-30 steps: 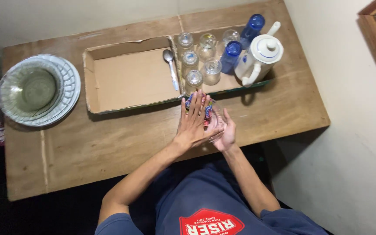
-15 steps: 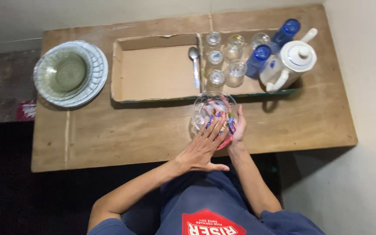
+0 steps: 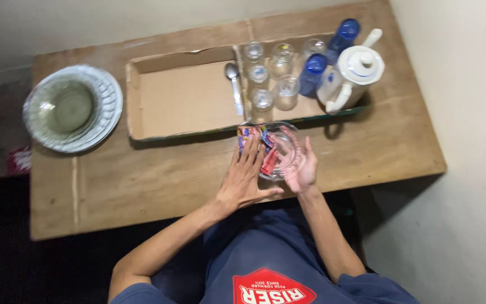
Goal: Cleaning a spoon and organizing small packets into a glass bowl on a table.
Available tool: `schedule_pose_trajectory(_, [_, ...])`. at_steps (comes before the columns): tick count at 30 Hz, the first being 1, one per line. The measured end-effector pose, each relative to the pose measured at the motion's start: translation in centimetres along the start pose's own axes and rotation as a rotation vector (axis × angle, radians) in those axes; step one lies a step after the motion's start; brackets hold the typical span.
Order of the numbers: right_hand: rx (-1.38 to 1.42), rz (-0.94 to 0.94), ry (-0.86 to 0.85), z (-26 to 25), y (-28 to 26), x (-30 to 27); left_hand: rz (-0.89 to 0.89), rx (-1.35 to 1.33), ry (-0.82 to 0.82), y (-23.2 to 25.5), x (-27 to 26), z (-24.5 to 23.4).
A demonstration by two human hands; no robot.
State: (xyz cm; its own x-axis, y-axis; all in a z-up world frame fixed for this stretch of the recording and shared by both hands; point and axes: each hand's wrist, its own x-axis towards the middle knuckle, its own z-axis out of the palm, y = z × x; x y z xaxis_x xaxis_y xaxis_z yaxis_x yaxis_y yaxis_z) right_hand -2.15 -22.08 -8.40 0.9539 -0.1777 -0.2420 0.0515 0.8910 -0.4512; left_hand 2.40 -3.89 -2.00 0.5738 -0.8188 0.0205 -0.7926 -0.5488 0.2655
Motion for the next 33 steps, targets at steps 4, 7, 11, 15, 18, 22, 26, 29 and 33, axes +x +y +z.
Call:
schedule_pose_trajectory(4, [0.035, 0.004, -0.056, 3.0, 0.5, 0.2, -0.026, -0.068, -0.027, 0.8, -2.9, -0.9])
schedule_pose_trajectory(7, [0.087, 0.03, -0.041, 3.5, 1.1, 0.7, 0.064, -0.195, -0.014, 2.1, -3.8, -1.3])
schedule_pose_trajectory(11, [0.154, 0.053, -0.009, 3.6, 1.6, -0.2, 0.164, -0.295, 0.022, 3.4, -2.2, -0.1])
schedule_pose_trajectory(15, [0.21, -0.005, 0.08, 6.7, 0.1, -2.8, 0.246, -0.322, 0.054, 4.0, 1.3, 2.7])
schedule_pose_trajectory(18, [0.209, -0.102, 0.186, 9.9, -1.8, -4.9, 0.187, -0.257, 0.038, 3.8, 3.9, 1.8])
schedule_pose_trajectory(22, [0.172, 0.064, 0.131, -0.8, -0.7, -1.7, 0.076, -0.164, 0.027, 1.9, 4.4, 4.2])
schedule_pose_trajectory(26, [-0.011, -0.012, 0.051, 0.8, -1.0, -1.5, -0.001, -0.016, 0.054, 1.0, 1.4, 3.1])
schedule_pose_trajectory(29, [0.041, -0.021, -0.031, 0.8, -0.4, -0.2, 0.027, -0.093, 0.027, 1.4, -1.2, 0.3])
schedule_pose_trajectory(33, [0.099, -0.028, -0.038, 3.1, 0.6, 0.0, 0.176, -0.189, 0.018, 2.6, -3.3, -1.4])
